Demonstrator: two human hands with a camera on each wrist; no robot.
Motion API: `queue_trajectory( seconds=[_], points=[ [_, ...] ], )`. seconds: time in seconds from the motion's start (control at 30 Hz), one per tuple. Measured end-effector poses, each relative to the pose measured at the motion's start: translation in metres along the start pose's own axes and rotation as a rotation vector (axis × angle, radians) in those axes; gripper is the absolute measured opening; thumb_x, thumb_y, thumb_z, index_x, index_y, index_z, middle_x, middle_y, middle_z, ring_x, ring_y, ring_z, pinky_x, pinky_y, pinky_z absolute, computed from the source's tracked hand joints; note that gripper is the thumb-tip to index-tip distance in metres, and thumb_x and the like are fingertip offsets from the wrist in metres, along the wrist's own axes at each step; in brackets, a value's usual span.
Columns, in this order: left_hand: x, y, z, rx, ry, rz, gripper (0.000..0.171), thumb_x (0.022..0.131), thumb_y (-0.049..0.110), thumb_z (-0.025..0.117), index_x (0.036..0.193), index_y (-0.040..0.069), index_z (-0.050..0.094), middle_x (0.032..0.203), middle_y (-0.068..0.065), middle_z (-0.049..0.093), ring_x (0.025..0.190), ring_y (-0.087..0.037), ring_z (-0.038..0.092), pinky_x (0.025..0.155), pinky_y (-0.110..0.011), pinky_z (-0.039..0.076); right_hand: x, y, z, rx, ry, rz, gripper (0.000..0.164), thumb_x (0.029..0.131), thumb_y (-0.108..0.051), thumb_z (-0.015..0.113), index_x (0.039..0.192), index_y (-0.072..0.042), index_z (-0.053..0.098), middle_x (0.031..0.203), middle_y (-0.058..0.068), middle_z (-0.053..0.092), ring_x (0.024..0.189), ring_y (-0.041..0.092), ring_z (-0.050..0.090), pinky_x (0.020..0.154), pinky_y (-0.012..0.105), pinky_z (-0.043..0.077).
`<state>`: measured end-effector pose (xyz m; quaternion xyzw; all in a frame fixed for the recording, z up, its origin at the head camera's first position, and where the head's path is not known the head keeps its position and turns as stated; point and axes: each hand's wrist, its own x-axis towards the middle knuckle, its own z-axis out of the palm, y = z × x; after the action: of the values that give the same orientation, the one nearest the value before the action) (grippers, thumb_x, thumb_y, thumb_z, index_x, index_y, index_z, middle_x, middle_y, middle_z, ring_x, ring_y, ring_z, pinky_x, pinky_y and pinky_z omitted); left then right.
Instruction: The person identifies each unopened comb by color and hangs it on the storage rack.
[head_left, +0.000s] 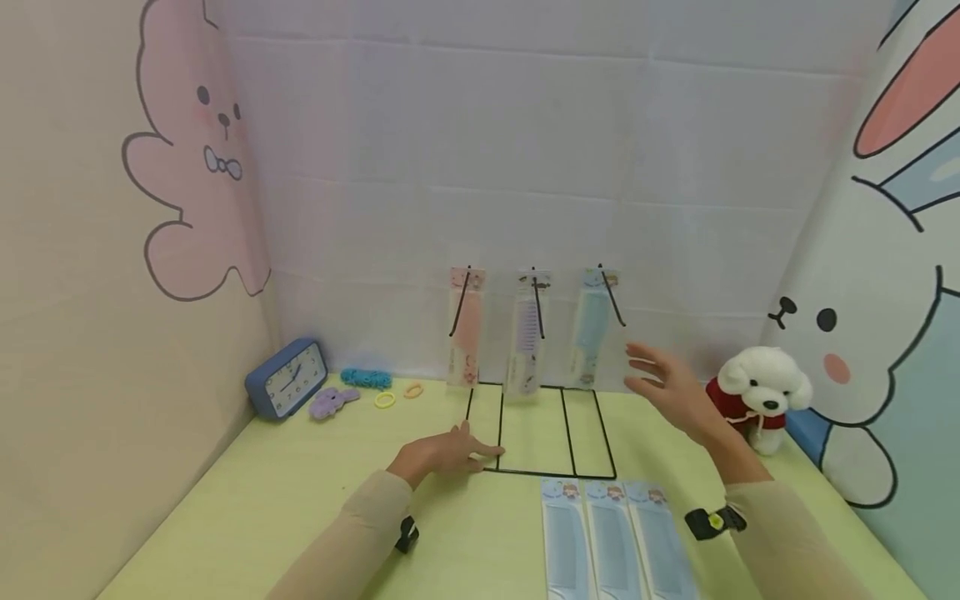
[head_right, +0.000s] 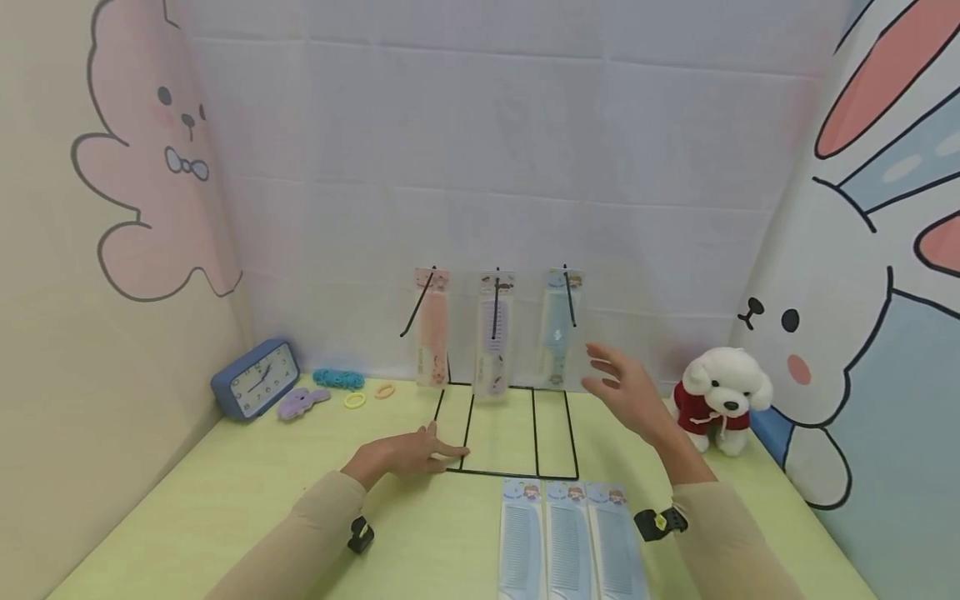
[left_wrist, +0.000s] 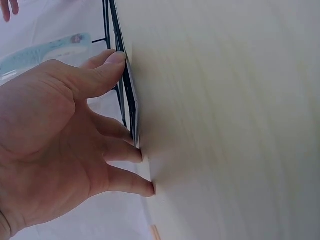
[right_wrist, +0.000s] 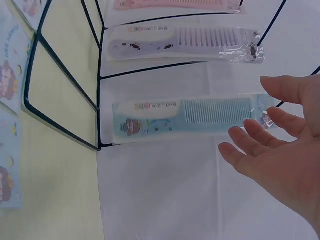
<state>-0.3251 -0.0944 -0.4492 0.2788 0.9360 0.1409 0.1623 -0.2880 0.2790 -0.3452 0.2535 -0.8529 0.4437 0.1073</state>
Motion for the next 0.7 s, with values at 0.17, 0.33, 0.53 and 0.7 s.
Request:
queue_trajectory(
  seconds=[0.17,0.33,0.53,0.7],
  points=[
    [-0.002,0.0,0.0,-0.006,-0.002,-0.008,0.044,0.104,0.027,0.055,0.146,0.04,0.052,0.159,-0.033,0.013,0.146,-0.05,0.017,0.11,-0.062,0.03,-0.037,-0.004,0.007,-0.022,-0.077,0.017,0.058,0.102,-0.017,0.06,0.151,0.002,0.037,0.149,0.025,0.042,0.131,0.046,0.046,0.091,0.013,0.043],
    [0.0,0.001,-0.002,0.01,0.004,-0.02,0.043,0.104,0.026,0.056,0.144,0.041,0.054,0.159,-0.034,0.014,0.146,-0.049,0.018,0.11,-0.06,0.031,-0.07,0.003,0.011,0.011,-0.201,0.115,0.056,0.101,-0.021,0.062,0.148,0.0,0.042,0.146,0.027,0.045,0.127,0.05,0.049,0.086,0.024,0.051],
    [0.002,0.0,-0.002,-0.001,0.004,-0.018,0.042,0.103,0.024,0.057,0.143,0.039,0.056,0.158,-0.034,0.018,0.146,-0.049,0.016,0.112,-0.06,0.027,-0.096,0.009,0.016,0.02,-0.337,0.265,0.063,0.097,-0.024,0.068,0.145,0.008,0.043,0.141,0.034,0.046,0.123,0.053,0.05,0.087,0.042,0.055],
    [0.001,0.002,-0.001,-0.034,0.007,-0.007,0.042,0.103,0.021,0.058,0.142,0.037,0.057,0.157,-0.036,0.019,0.145,-0.051,0.016,0.112,-0.061,0.026,-0.105,0.007,0.019,-0.011,-0.368,0.534,0.071,0.088,-0.022,0.078,0.141,0.011,0.044,0.13,0.033,0.053,0.115,0.048,0.056,0.08,0.051,0.056]
  ],
)
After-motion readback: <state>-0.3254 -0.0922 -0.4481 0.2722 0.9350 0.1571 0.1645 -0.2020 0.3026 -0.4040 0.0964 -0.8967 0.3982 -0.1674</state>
